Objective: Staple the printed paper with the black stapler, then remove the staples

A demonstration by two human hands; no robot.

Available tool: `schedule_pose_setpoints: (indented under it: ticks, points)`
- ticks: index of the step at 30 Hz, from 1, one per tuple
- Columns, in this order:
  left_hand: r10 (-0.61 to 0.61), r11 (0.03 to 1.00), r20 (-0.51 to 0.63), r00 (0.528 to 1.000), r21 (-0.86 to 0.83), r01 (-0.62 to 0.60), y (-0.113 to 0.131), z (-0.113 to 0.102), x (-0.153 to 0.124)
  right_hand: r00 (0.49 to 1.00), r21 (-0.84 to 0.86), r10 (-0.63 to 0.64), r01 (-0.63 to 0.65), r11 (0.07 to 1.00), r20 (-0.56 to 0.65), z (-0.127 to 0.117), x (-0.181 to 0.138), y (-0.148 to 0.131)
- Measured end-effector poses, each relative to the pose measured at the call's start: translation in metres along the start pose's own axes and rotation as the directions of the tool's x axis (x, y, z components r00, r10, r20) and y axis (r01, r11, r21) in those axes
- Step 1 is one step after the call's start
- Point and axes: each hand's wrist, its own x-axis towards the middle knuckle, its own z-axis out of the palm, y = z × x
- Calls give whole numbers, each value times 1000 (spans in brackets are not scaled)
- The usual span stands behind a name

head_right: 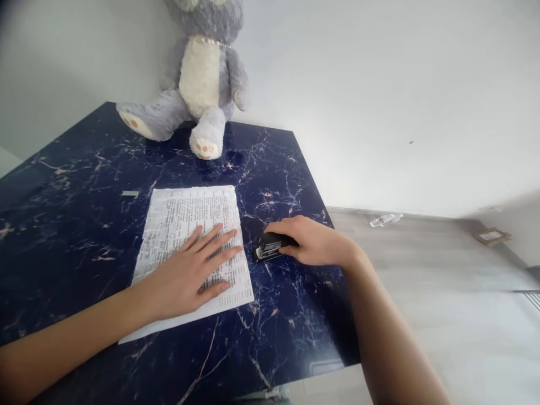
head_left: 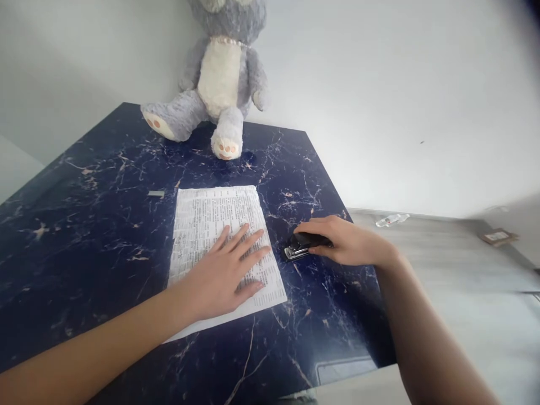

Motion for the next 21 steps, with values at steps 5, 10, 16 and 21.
schedule_pose_setpoints:
  ticks: [5, 10, 16, 21]
  points:
    - [2, 1000, -42, 999, -3, -2, 0, 1, -3, 996, 62, -76, 72, 995, 54, 10, 8, -8]
    - [12, 999, -87, 996, -29, -15, 0, -1, -3, 992, 52, -108, 105, 993, 65, 15, 13, -15]
    - [136, 989, -139, 981, -40, -143, 2, -7, -1, 989, 109, -134, 126, 986, 64, 18, 17, -21]
    - [294, 952, -108, 950, -58, -301, 0, -11, -4, 994, 162, -106, 100, 982, 33, 19, 21, -29]
